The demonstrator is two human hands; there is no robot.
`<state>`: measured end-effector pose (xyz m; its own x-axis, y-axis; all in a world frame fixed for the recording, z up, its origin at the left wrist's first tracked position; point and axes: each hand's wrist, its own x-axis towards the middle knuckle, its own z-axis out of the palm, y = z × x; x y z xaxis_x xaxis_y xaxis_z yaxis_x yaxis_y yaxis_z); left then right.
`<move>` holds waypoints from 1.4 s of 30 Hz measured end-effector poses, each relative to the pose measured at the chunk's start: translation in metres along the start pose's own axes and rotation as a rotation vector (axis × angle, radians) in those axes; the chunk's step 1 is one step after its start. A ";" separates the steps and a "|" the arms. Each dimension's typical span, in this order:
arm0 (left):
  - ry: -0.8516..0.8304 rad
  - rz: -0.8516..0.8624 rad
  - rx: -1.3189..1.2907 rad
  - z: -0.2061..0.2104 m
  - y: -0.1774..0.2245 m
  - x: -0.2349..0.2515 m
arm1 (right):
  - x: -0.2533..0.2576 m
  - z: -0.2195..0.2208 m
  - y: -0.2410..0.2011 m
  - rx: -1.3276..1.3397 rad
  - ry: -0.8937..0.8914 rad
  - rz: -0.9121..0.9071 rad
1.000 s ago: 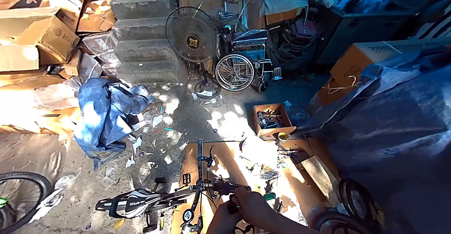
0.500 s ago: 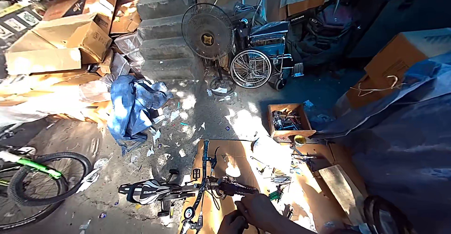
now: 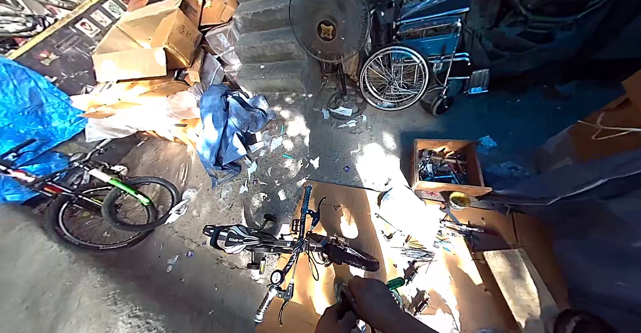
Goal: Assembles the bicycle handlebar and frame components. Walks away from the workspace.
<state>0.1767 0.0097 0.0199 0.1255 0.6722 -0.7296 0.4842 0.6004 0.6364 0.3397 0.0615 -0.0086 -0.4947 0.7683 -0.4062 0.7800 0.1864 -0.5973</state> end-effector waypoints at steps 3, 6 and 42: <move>0.010 -0.033 -0.050 0.001 0.001 0.007 | 0.003 0.002 -0.001 -0.006 0.013 -0.012; 0.012 -0.046 -0.064 -0.007 0.006 0.017 | 0.008 -0.009 -0.001 0.006 -0.005 -0.035; 0.084 0.110 -0.236 -0.170 0.017 0.097 | 0.183 -0.070 -0.107 -0.278 0.032 0.055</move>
<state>0.0502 0.1586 0.0026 0.0893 0.7665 -0.6360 0.2557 0.5995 0.7584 0.1924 0.2251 0.0288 -0.4402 0.7998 -0.4080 0.8825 0.3017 -0.3607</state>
